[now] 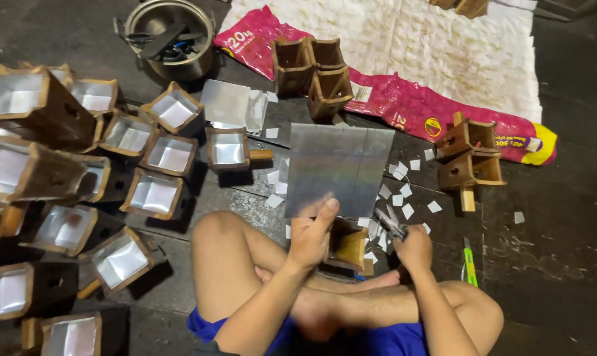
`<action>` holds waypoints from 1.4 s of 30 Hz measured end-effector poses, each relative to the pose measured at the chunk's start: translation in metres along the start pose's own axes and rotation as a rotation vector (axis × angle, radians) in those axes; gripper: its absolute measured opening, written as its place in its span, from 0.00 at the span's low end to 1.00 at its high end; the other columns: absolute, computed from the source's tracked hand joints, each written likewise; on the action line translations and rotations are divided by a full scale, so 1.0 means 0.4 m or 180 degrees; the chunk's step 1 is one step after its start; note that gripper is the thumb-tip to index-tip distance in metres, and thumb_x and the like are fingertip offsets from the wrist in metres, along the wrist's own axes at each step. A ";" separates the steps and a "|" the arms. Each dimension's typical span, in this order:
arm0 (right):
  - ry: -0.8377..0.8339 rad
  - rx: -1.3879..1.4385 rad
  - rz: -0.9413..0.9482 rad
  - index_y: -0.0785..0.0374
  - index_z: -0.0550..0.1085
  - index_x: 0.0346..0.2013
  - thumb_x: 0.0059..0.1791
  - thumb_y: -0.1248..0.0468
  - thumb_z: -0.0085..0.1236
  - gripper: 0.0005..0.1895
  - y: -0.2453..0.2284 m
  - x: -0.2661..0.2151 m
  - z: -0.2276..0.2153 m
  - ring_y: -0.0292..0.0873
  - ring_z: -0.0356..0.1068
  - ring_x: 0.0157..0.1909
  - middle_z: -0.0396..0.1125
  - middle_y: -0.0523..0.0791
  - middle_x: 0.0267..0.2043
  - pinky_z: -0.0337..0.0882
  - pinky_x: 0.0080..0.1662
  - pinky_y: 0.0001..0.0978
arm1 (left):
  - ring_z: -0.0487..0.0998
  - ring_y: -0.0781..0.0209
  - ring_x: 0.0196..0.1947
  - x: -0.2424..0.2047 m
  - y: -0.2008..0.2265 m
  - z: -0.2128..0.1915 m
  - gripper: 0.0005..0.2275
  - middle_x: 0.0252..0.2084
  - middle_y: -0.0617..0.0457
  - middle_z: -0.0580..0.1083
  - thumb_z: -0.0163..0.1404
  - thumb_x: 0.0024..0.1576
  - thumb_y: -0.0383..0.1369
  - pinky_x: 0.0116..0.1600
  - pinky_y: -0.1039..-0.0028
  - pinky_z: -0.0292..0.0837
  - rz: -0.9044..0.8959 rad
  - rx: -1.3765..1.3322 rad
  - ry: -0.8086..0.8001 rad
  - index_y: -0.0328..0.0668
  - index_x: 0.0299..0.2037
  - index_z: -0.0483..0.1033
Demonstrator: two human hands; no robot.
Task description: Marking and cutting reflective sheets with a pen and scissors to fit into wooden lantern frames.
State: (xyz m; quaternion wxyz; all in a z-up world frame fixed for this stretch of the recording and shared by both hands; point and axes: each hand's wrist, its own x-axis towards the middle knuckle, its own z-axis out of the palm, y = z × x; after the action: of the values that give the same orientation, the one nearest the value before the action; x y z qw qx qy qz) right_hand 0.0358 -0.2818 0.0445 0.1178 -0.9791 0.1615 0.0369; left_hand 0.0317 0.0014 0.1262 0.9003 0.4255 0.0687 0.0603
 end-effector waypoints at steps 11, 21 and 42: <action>-0.1103 0.5636 -0.0419 0.67 0.67 0.49 0.52 0.57 0.53 0.18 -0.086 -0.376 0.003 0.43 0.70 0.33 0.66 0.51 0.39 0.72 0.31 0.31 | 0.58 0.72 0.23 -0.150 0.138 0.065 0.14 0.22 0.60 0.65 0.49 0.65 0.28 0.28 0.80 0.53 -0.0325 0.0144 -0.0423 0.38 0.24 0.70; -0.1639 0.4818 -0.1772 0.64 0.68 0.35 0.44 0.46 0.64 0.25 -0.241 -0.488 -0.260 0.42 0.60 0.39 0.59 0.50 0.43 0.61 0.39 0.30 | 0.70 0.69 0.32 -0.208 0.126 0.074 0.07 0.33 0.56 0.74 0.52 0.61 0.24 0.38 0.80 0.67 -0.0303 0.0157 -0.0241 0.26 0.33 0.79; -0.1661 0.5430 -0.1465 0.66 0.67 0.35 0.49 0.48 0.61 0.23 -0.216 -0.476 -0.246 0.42 0.62 0.38 0.59 0.50 0.46 0.64 0.40 0.32 | 0.69 0.69 0.28 -0.249 0.147 0.136 0.05 0.30 0.56 0.73 0.53 0.60 0.23 0.34 0.80 0.67 -0.0058 0.0774 -0.0467 0.26 0.32 0.75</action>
State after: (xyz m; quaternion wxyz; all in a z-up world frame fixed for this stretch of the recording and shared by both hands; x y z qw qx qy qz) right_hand -0.1128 -0.1678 0.1798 0.8369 -0.5293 -0.0965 0.1006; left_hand -0.0599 -0.0192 0.2132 0.8453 0.5340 0.0133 0.0121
